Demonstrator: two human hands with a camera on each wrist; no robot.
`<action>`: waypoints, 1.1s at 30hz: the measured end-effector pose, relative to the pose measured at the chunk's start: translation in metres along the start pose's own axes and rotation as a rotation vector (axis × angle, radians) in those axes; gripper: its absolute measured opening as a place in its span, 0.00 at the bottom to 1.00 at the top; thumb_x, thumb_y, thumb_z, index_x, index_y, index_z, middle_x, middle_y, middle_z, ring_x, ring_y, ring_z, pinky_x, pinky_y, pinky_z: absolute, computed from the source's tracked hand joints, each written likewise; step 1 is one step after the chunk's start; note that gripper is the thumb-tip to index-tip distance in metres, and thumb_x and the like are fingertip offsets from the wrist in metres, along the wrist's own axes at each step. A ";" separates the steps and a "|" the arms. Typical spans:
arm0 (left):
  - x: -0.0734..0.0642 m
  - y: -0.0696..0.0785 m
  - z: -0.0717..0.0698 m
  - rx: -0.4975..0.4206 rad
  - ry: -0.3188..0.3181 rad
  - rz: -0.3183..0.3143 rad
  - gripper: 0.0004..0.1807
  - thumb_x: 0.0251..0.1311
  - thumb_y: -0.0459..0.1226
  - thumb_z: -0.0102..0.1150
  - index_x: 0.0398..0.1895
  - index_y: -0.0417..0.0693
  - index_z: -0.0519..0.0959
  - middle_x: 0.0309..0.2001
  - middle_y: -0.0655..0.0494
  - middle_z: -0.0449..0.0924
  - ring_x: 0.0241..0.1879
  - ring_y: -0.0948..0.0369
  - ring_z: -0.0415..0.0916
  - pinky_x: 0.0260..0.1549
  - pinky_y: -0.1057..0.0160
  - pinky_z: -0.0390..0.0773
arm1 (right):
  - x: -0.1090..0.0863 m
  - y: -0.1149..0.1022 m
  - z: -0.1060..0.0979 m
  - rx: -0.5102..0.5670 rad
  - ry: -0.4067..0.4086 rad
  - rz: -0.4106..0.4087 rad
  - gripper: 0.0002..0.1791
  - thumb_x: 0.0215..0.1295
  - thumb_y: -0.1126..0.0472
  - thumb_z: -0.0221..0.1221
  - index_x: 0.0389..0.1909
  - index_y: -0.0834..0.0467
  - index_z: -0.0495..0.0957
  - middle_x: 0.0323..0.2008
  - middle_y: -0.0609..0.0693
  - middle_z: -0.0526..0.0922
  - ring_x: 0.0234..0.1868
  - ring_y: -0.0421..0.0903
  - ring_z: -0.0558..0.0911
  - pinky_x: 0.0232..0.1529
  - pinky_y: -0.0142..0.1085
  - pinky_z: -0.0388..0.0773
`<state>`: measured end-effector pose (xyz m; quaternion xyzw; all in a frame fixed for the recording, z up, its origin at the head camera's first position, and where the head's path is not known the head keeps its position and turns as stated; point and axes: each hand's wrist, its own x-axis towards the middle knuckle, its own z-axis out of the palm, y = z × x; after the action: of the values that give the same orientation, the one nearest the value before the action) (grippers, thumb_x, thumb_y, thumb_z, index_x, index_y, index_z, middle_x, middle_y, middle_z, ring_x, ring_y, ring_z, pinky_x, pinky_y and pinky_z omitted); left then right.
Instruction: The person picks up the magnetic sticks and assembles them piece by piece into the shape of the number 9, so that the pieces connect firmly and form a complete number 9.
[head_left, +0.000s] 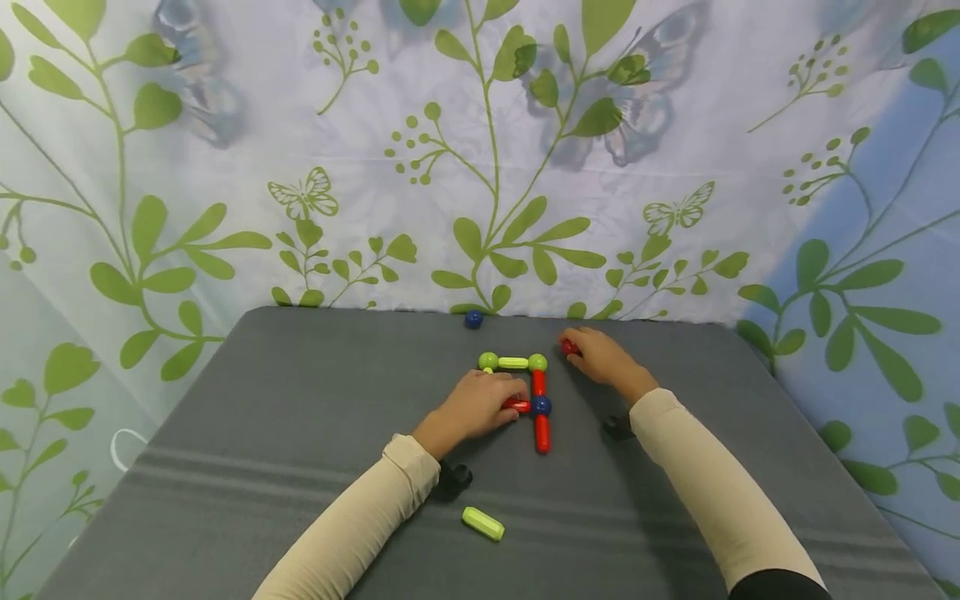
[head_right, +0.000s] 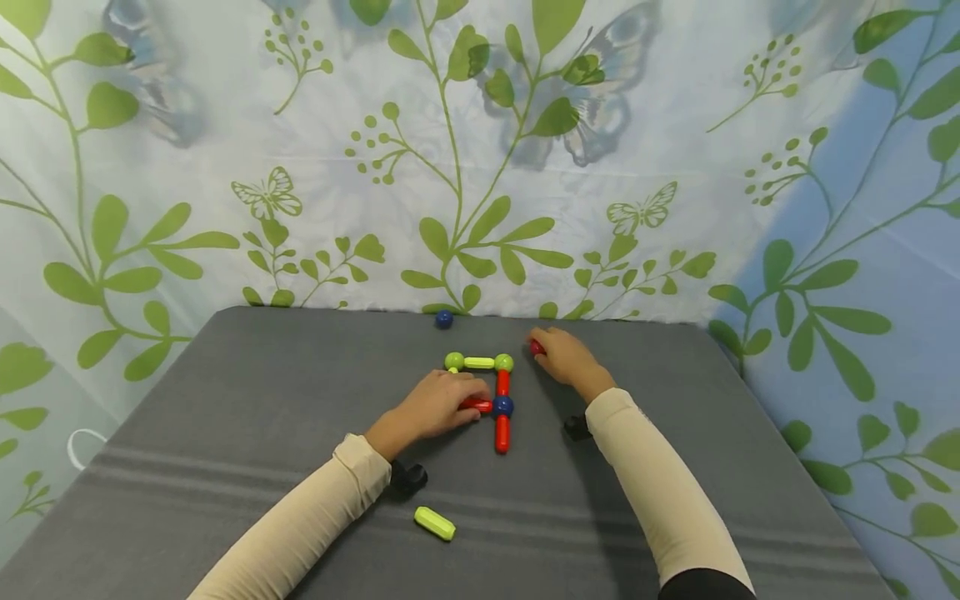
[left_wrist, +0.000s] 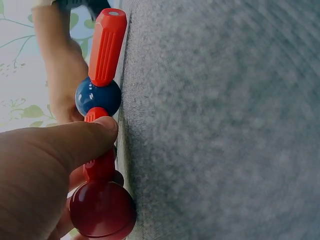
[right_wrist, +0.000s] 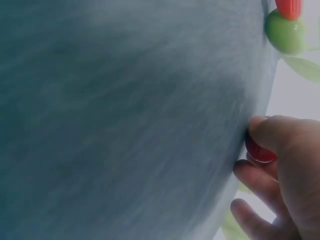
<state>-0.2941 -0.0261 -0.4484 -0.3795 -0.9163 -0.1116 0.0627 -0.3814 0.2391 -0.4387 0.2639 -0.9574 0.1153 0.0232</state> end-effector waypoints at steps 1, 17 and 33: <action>0.000 0.000 0.000 0.001 0.002 0.002 0.10 0.65 0.45 0.68 0.47 0.60 0.82 0.41 0.64 0.81 0.41 0.65 0.76 0.48 0.54 0.74 | -0.006 0.001 -0.001 -0.003 0.001 -0.001 0.20 0.68 0.67 0.64 0.60 0.63 0.75 0.50 0.62 0.80 0.50 0.60 0.79 0.54 0.56 0.74; -0.001 0.001 -0.001 -0.024 0.013 0.016 0.11 0.64 0.45 0.69 0.48 0.59 0.82 0.40 0.62 0.81 0.38 0.65 0.75 0.46 0.54 0.74 | -0.106 -0.023 -0.007 0.013 -0.018 -0.091 0.19 0.62 0.61 0.71 0.50 0.53 0.74 0.35 0.42 0.77 0.35 0.41 0.76 0.37 0.42 0.76; 0.000 0.001 -0.002 -0.019 0.020 0.014 0.10 0.64 0.45 0.69 0.47 0.59 0.82 0.39 0.63 0.81 0.37 0.65 0.75 0.44 0.56 0.74 | -0.147 -0.107 0.011 0.142 0.018 -0.385 0.21 0.57 0.59 0.75 0.50 0.52 0.80 0.45 0.41 0.72 0.36 0.34 0.75 0.36 0.30 0.77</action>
<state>-0.2933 -0.0254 -0.4464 -0.3852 -0.9119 -0.1239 0.0690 -0.2002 0.2208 -0.4423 0.4418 -0.8785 0.1785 0.0345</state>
